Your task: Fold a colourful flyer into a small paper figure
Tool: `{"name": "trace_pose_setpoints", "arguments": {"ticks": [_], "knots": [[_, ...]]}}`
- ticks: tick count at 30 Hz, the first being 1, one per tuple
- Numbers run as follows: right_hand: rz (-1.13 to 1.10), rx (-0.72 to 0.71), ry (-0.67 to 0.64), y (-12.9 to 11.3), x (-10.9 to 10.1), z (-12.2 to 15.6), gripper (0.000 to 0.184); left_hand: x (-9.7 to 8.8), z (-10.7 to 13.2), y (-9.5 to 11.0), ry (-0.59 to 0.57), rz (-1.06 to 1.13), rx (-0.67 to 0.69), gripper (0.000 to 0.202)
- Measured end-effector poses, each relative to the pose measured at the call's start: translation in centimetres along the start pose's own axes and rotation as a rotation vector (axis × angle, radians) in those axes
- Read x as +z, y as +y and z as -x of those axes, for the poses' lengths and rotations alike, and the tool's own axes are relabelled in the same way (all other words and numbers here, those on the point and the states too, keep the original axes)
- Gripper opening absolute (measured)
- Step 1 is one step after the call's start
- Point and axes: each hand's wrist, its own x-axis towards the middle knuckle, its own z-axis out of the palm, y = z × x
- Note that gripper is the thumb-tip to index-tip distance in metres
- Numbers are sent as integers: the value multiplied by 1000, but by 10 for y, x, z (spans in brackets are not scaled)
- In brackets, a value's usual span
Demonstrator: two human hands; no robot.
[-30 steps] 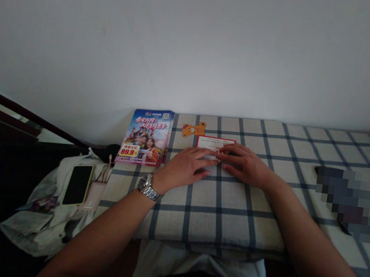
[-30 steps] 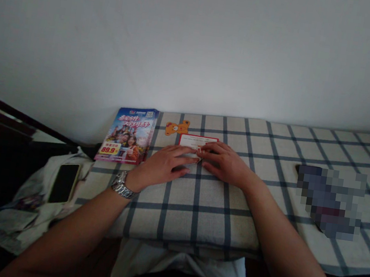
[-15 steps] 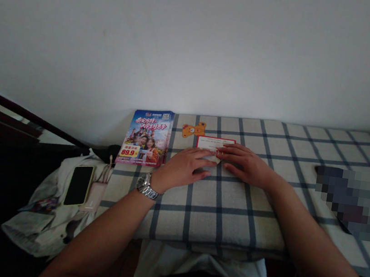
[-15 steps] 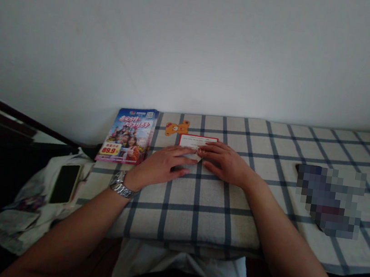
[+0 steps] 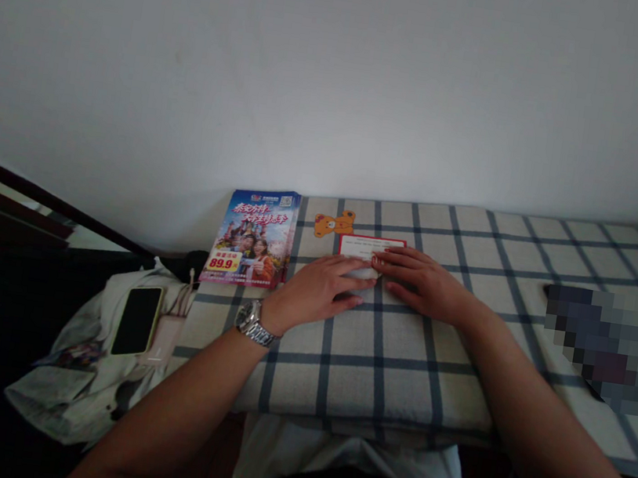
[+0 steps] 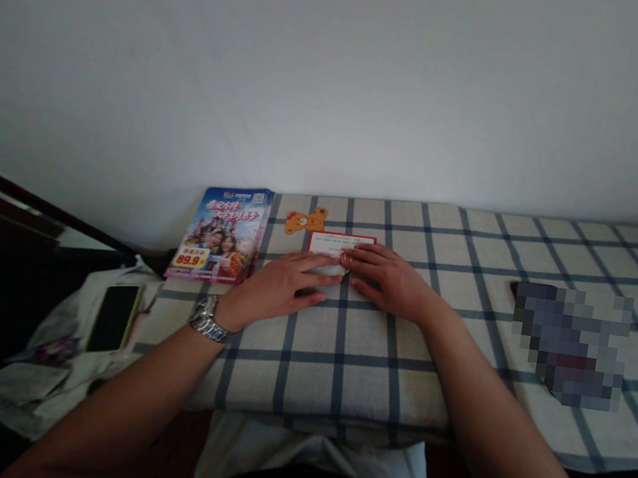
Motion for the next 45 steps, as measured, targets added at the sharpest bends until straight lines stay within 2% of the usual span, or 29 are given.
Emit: {"name": "trace_pose_setpoints", "arguments": {"ticks": [20,29,38,45], "knots": [[-33,6,13,1,0,0,52,-4,-1,3,-12,18,-2,45],[-59,12,-7,0,-3,2,55,-6,-2,-1,-25,70,-26,38],[-57,13,-30,-2,-7,0,38,-4,-2,-1,2,65,-28,35],[-59,11,-20,-3,-7,-1,37,-5,-3,-2,9,100,-31,30]]}}
